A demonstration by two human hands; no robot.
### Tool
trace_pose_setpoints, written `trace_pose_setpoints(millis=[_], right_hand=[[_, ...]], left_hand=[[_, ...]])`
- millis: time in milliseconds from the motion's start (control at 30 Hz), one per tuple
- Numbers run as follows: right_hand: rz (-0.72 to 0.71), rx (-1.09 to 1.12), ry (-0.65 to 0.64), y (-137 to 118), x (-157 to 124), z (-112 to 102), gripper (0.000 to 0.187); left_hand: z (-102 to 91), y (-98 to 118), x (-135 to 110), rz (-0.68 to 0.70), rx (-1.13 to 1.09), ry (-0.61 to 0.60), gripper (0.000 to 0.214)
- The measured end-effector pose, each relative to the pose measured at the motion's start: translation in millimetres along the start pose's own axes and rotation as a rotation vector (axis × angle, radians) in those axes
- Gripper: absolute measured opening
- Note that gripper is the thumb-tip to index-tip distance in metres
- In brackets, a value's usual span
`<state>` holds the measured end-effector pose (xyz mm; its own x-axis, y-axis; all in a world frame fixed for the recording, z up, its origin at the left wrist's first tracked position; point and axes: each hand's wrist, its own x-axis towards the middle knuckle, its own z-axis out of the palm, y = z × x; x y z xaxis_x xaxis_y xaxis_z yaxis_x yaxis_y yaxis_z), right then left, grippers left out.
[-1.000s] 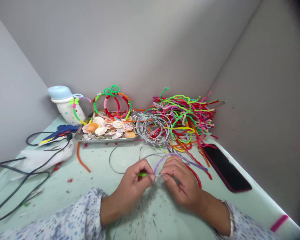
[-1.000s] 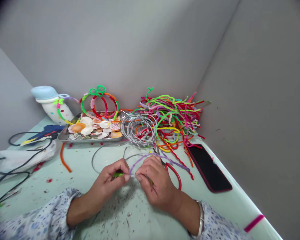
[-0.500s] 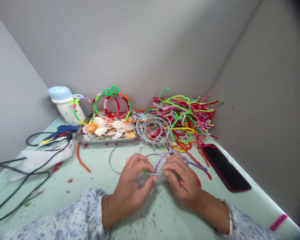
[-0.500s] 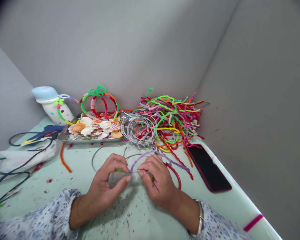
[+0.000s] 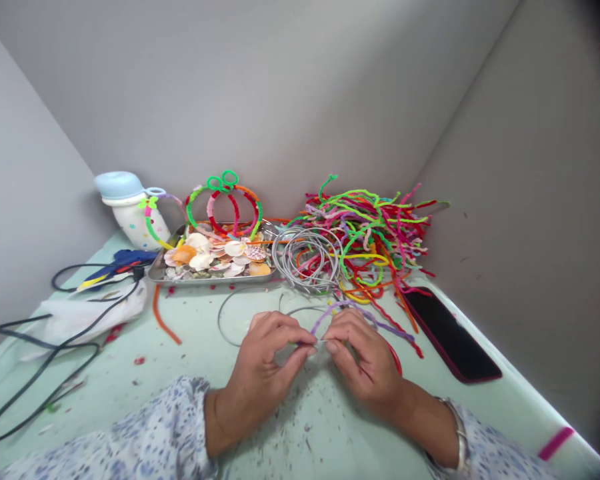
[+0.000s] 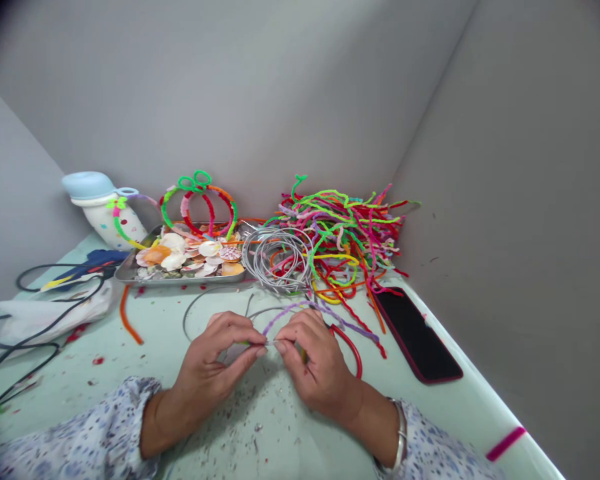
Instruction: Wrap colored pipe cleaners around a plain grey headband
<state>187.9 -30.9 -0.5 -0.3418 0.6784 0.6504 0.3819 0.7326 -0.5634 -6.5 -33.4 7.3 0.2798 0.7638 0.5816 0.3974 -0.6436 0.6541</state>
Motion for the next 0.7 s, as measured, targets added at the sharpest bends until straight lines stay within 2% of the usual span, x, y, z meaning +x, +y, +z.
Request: trace_pose_setpoints(millis=[367,700], right_hand=[[-0.022,0.001,0.019,1.1,0.2,-0.1,0.012],[-0.047,-0.026,0.016,0.1,1.1,-0.5,0.012]], left_hand=[[0.7,1.7,0.2,-0.035,-0.001,0.014,0.007],[1.7,-0.1,2.4,-0.092,-0.097,-0.036,0.004]])
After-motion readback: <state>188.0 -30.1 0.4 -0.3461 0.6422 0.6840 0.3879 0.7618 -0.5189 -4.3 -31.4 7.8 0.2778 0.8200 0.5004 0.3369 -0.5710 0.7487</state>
